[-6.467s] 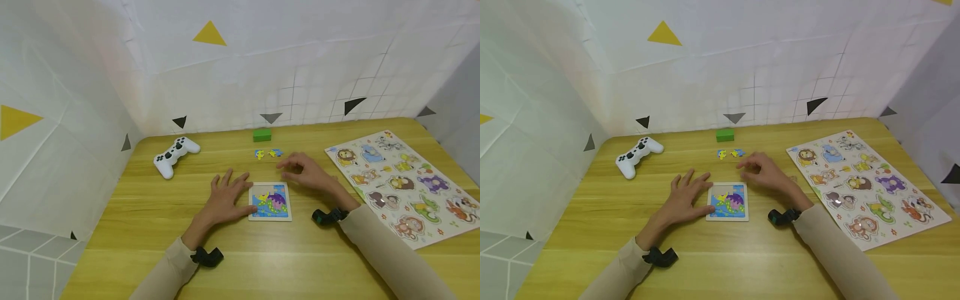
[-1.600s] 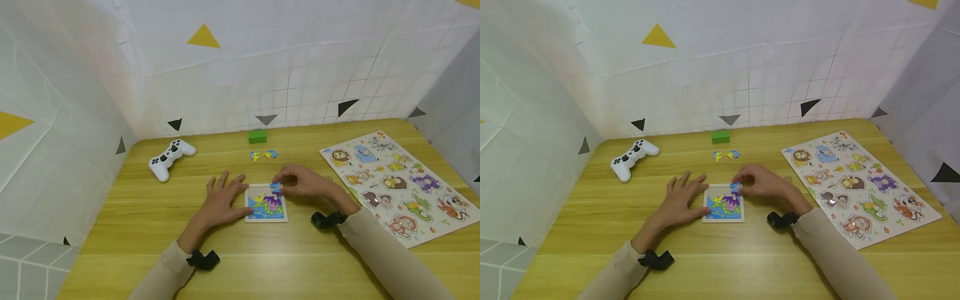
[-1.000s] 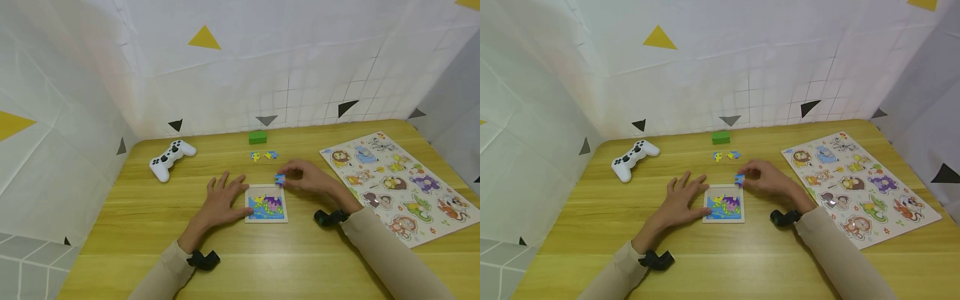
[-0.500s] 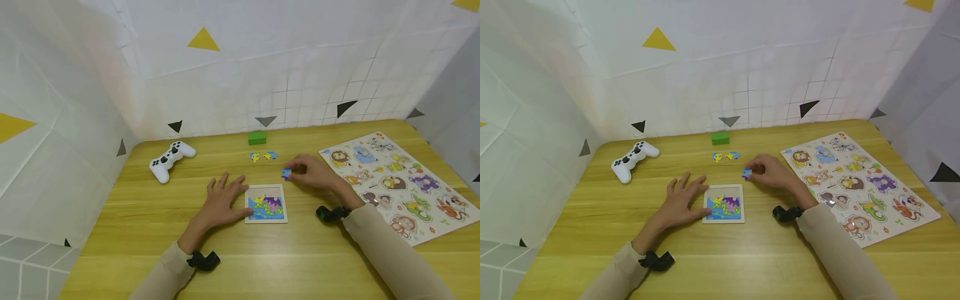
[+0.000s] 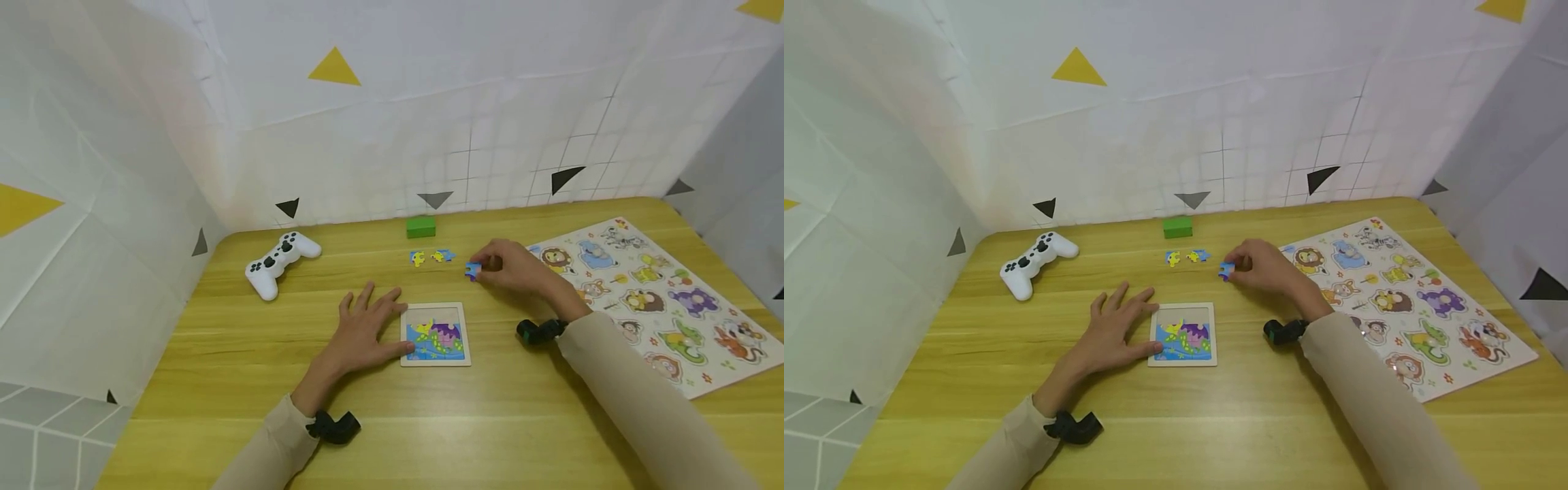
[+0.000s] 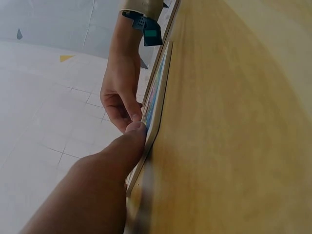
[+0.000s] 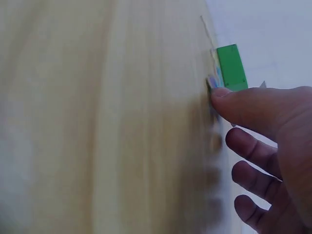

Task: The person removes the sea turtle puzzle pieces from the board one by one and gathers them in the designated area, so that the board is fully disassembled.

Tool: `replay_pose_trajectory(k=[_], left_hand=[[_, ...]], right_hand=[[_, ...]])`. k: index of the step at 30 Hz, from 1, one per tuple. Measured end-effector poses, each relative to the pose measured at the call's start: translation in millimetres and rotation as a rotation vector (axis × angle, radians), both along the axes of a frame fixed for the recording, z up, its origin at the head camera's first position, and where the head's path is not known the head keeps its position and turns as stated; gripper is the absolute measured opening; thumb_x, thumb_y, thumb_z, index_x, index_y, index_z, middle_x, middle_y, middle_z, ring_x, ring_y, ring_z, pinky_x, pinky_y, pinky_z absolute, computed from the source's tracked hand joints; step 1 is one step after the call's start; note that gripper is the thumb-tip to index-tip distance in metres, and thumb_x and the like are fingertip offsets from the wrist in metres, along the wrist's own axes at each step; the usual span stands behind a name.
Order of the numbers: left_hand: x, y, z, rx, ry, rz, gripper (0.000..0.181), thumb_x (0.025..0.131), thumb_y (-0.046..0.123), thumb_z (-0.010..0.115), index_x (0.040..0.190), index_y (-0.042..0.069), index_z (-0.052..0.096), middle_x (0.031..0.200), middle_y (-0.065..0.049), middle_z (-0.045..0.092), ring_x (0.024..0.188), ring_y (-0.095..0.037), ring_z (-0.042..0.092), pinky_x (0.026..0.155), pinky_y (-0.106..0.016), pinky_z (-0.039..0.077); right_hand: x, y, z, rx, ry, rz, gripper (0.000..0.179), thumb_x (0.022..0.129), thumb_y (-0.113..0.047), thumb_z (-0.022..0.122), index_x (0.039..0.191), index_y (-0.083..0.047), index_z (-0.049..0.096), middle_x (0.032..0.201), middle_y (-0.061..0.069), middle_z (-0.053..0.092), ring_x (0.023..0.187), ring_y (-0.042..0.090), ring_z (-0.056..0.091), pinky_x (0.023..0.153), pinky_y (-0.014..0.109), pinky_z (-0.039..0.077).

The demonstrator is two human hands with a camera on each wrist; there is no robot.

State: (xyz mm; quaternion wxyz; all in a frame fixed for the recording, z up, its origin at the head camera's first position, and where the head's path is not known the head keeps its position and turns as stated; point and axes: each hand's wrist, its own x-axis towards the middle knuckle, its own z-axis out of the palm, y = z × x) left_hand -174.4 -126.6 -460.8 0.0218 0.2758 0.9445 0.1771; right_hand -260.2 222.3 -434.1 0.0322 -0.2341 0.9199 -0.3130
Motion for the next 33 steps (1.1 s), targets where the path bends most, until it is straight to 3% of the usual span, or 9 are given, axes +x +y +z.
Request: replay_pose_trajectory(k=[5,9,15,29,33], left_hand=[[-0.1,0.3,-1.2,0.000,0.002,-0.003,0.073,0.087,0.076,0.057,0.147,0.034,0.050,0.169,0.011,0.028,0.159,-0.039,0.008,0.119,-0.070,0.004],[0.1,0.4,-1.4,0.000,0.000,-0.002,0.073,0.087,0.076,0.057,0.147,0.034,0.050,0.169,0.011,0.027,0.160,-0.038,0.007,0.119,-0.070,0.004],[0.6,0.9,-1.4,0.000,0.003,-0.004,0.074,0.087,0.076,0.057,0.147,0.033,0.050,0.169,0.010,0.029,0.159,-0.039,0.008,0.119,-0.070,0.004],[0.3,0.4,1.5,-0.002,0.005,-0.006,0.074,0.087,0.075,0.058,0.147,0.033,0.051,0.169,0.010,0.028,0.159,-0.039,0.008,0.119,-0.071,0.006],[0.4,0.1,1.3,0.004,0.010,-0.007,0.073,0.087,0.074,0.059,0.146,0.033,0.051,0.168,0.010,0.029,0.159,-0.039,0.009,0.118,-0.071,0.006]], right_hand=[[-9.7,0.9,-0.3,0.056,0.068,0.010,0.028,0.092,-0.020,0.076,0.118,-0.012,0.076,0.107,0.009,0.069,0.093,0.024,0.051,0.080,0.039,0.036],[-17.0,2.1,0.2,0.085,0.075,-0.001,0.029,0.091,-0.023,0.076,0.119,-0.015,0.077,0.114,0.013,0.068,0.100,0.030,0.046,0.082,0.045,0.027],[-27.8,4.9,-0.4,0.134,0.069,-0.003,0.029,0.093,-0.025,0.074,0.121,-0.018,0.075,0.118,0.014,0.067,0.101,0.031,0.045,0.083,0.045,0.027],[-41.5,7.2,-2.3,0.153,0.100,0.014,0.029,0.096,-0.024,0.070,0.124,-0.019,0.073,0.106,0.012,0.065,0.093,0.028,0.050,0.078,0.041,0.030],[-44.6,8.2,-1.5,0.161,0.118,0.018,0.029,0.095,-0.024,0.068,0.124,-0.020,0.074,0.104,0.011,0.065,0.091,0.026,0.055,0.075,0.041,0.036]])
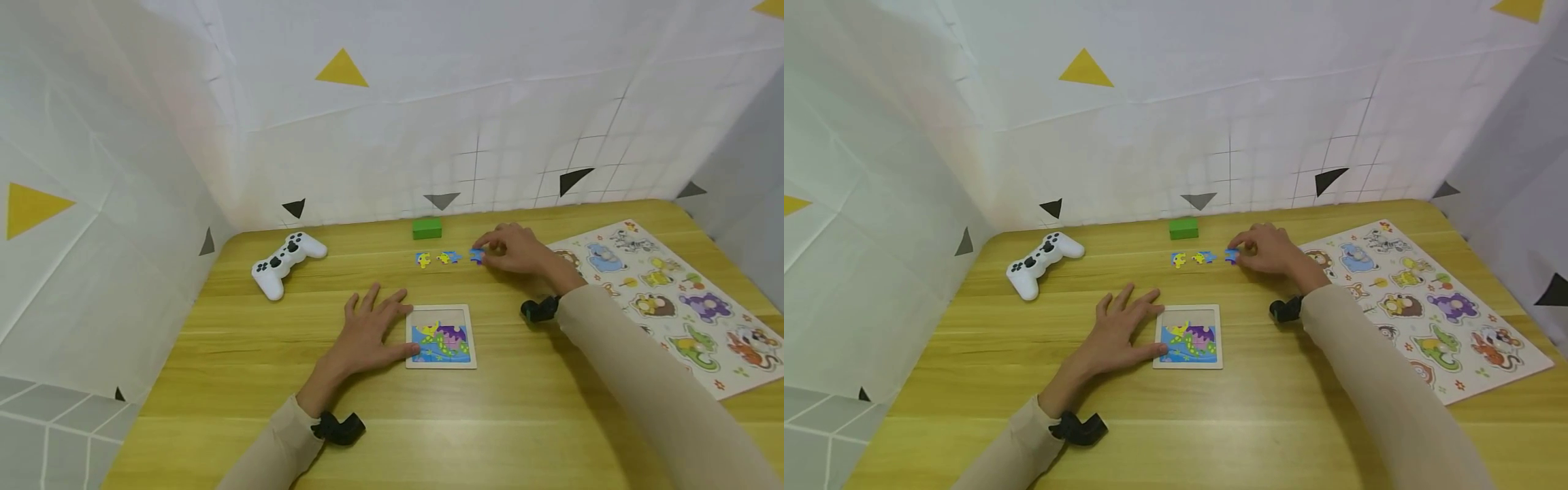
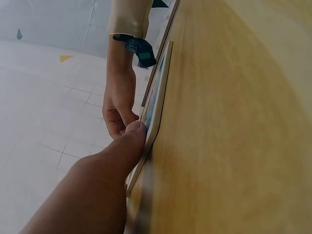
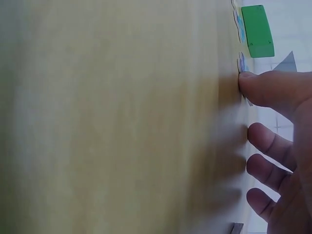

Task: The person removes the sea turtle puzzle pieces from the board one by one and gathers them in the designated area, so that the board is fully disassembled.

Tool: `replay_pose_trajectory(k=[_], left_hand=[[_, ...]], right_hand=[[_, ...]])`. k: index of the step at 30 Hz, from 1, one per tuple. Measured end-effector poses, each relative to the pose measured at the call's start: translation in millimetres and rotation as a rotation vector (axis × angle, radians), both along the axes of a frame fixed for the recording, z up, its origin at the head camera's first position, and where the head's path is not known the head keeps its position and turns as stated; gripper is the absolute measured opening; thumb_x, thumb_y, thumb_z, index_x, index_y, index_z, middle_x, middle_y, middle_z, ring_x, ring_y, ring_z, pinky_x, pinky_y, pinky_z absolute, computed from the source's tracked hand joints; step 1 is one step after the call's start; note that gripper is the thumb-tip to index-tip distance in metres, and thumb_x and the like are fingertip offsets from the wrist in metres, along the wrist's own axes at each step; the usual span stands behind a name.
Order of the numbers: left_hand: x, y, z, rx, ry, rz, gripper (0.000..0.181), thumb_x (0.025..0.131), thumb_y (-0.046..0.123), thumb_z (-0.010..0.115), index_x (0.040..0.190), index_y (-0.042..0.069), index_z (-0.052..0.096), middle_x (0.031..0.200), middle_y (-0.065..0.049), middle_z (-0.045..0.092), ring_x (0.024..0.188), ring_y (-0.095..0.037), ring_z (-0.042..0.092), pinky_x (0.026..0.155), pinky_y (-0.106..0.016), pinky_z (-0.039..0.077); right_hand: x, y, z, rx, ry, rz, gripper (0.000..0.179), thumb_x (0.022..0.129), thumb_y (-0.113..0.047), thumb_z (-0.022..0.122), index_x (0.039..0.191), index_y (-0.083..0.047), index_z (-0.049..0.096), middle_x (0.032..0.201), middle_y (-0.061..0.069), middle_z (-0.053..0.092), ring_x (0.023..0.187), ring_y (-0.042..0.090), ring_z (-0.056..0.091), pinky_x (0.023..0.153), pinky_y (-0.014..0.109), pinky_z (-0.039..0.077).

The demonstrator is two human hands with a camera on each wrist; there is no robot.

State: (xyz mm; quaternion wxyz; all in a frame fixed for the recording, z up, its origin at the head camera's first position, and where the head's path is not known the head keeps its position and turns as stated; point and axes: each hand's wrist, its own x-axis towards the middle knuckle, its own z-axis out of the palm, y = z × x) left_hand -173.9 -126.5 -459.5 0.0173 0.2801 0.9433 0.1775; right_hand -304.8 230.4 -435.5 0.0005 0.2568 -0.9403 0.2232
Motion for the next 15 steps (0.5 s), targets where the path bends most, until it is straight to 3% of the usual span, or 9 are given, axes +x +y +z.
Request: replay_pose_trajectory(k=[15], left_hand=[[-0.5,-0.4,-1.6,-0.001,0.005,0.001,0.073,0.087,0.075,0.057,0.146,0.033,0.050,0.168,0.010,0.029,0.159,-0.039,0.009,0.119,-0.071,0.006]], right_hand=[[-1.8,0.3,4.9,0.028,-0.020,-0.003,0.031,0.096,-0.023,0.067,0.126,-0.019,0.073,0.103,0.012,0.064,0.090,0.026,0.056,0.074,0.041,0.032]])
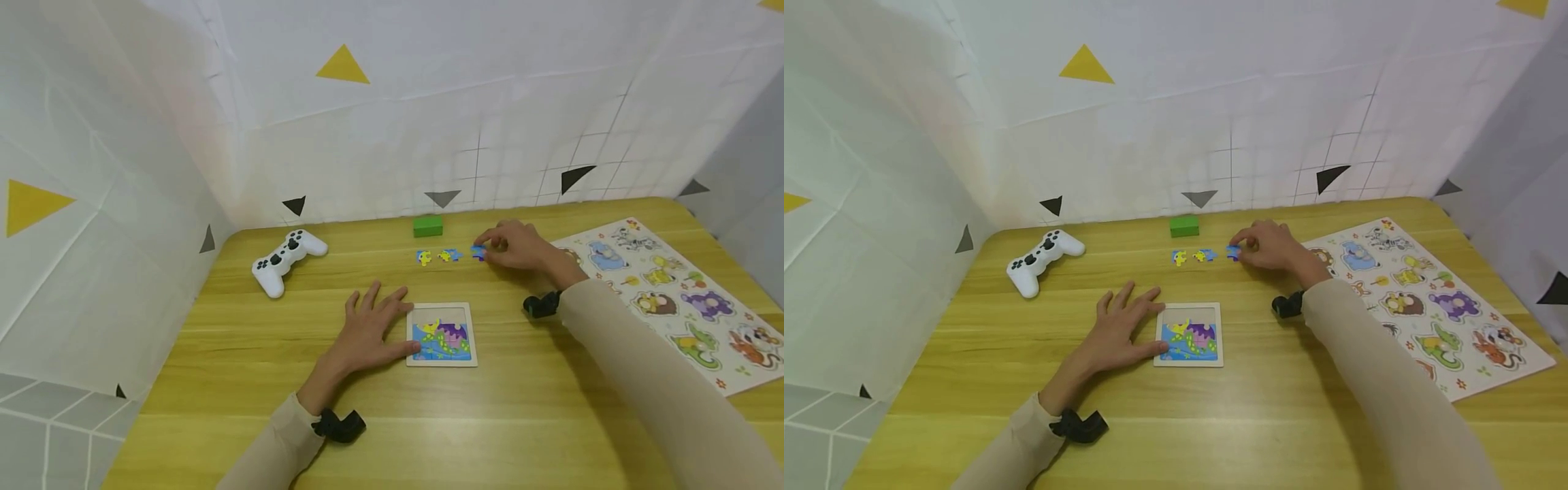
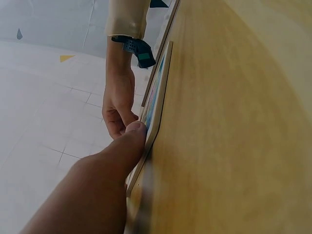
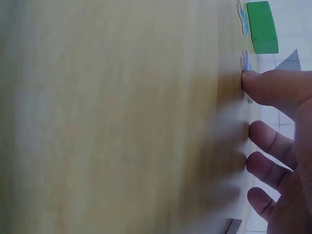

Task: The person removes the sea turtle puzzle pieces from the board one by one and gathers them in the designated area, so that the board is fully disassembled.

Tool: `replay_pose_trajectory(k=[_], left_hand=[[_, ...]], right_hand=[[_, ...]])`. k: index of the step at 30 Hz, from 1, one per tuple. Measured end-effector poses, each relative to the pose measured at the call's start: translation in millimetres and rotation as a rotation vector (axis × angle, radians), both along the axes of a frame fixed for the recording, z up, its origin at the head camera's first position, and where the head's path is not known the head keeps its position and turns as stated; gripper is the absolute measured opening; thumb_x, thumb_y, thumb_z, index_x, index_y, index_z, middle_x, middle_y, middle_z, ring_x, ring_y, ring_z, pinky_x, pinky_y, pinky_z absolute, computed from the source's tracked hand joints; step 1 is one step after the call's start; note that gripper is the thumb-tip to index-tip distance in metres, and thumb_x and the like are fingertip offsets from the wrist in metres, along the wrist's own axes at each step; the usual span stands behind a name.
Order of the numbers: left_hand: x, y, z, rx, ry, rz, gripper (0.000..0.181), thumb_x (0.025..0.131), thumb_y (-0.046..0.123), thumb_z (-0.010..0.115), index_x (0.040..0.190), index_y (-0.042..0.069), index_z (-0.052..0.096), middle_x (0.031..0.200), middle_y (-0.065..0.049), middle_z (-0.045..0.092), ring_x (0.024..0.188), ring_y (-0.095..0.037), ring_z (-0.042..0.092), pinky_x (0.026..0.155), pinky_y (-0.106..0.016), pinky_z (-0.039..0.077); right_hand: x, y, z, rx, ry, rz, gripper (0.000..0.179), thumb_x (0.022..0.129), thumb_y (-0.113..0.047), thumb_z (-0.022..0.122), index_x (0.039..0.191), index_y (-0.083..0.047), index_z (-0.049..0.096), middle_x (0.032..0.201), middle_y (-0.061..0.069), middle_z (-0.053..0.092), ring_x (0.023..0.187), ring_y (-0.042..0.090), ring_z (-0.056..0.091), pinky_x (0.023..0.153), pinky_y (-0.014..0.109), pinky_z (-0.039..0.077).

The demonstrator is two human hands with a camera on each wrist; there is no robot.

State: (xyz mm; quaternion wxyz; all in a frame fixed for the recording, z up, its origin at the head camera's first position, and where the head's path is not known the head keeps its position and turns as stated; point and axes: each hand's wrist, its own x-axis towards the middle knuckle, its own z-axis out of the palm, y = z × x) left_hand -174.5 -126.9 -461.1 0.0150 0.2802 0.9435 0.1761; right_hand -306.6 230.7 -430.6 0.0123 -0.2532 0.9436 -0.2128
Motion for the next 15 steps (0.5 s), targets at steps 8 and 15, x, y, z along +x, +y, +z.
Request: replay_pose_trajectory(k=[8,15], left_hand=[[-1.4,-0.3,0.1,-0.007,-0.015,0.004,0.074,0.087,0.077,0.057,0.147,0.035,0.049,0.169,0.011,0.028,0.159,-0.038,0.008,0.120,-0.069,0.004],[-1.7,-0.3,-0.4,-0.011,-0.010,0.005,0.074,0.087,0.076,0.056,0.147,0.034,0.049,0.168,0.011,0.028,0.159,-0.038,0.008,0.119,-0.069,0.004]], right_hand=[[-0.5,0.7,-1.1,-0.017,-0.014,-0.011,0.031,0.097,-0.025,0.067,0.127,-0.018,0.073,0.105,0.013,0.064,0.091,0.026,0.056,0.075,0.041,0.030],[1.5,2.1,-0.3,-0.052,-0.047,-0.012,0.033,0.098,-0.026,0.065,0.130,-0.017,0.071,0.105,0.012,0.063,0.093,0.027,0.055,0.077,0.042,0.029]])
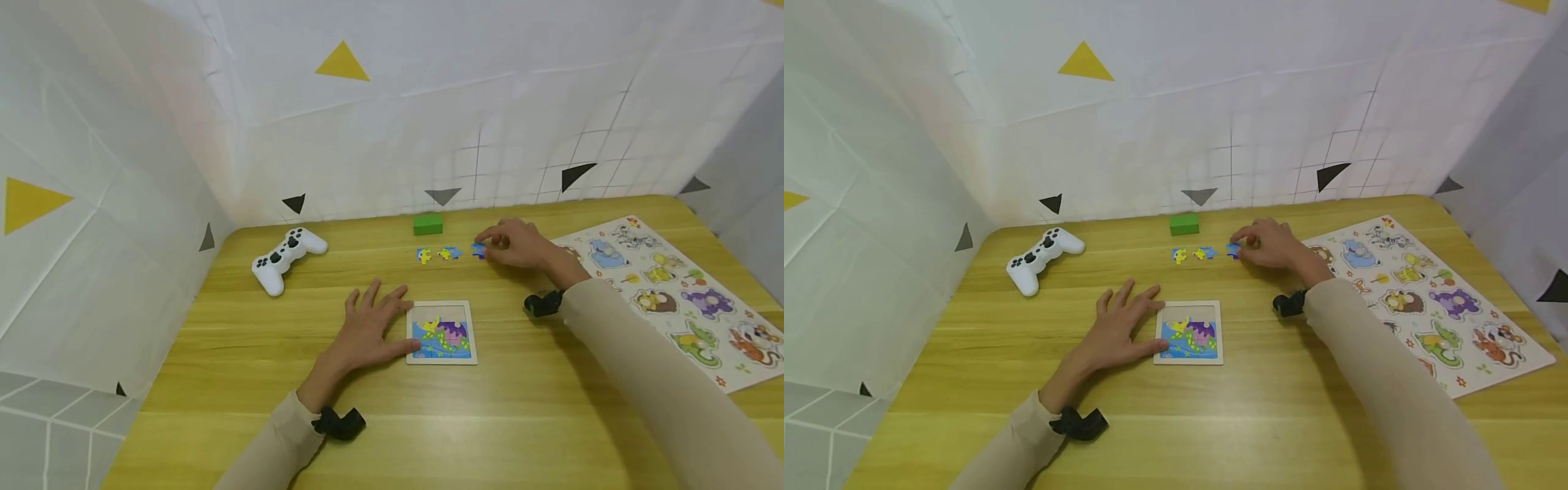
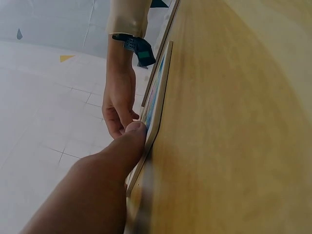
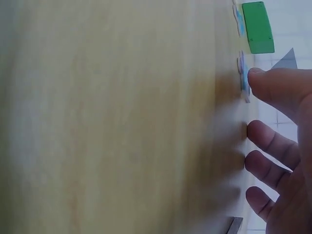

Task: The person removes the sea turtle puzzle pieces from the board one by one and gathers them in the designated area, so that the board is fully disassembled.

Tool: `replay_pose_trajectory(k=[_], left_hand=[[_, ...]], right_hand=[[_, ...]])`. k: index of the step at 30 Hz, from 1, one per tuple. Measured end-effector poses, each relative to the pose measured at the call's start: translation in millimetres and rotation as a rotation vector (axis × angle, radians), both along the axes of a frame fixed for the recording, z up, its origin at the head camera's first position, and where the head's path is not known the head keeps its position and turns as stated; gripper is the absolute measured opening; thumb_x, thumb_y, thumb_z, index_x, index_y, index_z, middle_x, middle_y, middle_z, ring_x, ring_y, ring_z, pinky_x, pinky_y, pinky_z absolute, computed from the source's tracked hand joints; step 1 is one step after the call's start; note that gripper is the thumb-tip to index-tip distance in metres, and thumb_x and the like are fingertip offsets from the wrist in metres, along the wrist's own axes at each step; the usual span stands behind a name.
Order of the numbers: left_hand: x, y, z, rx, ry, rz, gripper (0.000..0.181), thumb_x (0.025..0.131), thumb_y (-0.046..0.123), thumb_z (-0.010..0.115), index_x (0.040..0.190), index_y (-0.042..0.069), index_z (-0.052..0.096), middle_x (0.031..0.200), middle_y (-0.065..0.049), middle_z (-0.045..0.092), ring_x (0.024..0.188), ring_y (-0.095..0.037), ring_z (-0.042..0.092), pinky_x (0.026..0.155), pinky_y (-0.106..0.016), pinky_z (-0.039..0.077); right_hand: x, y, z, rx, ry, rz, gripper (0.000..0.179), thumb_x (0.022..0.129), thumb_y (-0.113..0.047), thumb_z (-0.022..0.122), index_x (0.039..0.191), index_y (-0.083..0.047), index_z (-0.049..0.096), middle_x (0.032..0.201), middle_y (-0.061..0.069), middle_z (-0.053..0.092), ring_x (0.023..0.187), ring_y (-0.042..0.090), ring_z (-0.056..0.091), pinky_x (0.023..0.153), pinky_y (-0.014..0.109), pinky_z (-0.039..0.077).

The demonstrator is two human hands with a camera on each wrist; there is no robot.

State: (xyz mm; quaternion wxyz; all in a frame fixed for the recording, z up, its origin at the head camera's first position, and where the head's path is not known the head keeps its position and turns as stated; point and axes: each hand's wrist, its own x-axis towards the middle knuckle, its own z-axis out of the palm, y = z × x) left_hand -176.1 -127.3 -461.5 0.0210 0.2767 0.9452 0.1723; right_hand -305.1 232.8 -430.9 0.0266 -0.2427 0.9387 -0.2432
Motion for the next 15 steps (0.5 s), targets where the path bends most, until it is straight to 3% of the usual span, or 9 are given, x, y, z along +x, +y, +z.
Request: replay_pose_trajectory(k=[8,15], left_hand=[[0.4,-0.3,1.3,0.010,0.012,-0.002,0.074,0.087,0.076,0.057,0.147,0.034,0.050,0.168,0.011,0.029,0.159,-0.038,0.010,0.119,-0.069,0.006],[0.1,0.2,1.1,0.002,0.000,-0.001,0.074,0.087,0.076,0.057,0.147,0.034,0.049,0.168,0.011,0.028,0.159,-0.038,0.009,0.119,-0.069,0.006]], right_hand=[[7.9,-7.6,4.4,-0.048,0.071,-0.037,0.035,0.097,-0.024,0.067,0.130,-0.013,0.070,0.110,0.017,0.067,0.096,0.034,0.061,0.079,0.048,0.027],[19.7,-18.9,9.1,-0.107,0.057,-0.042,0.034,0.097,-0.021,0.068,0.129,-0.014,0.071,0.115,0.017,0.066,0.100,0.034,0.056,0.081,0.047,0.026]])
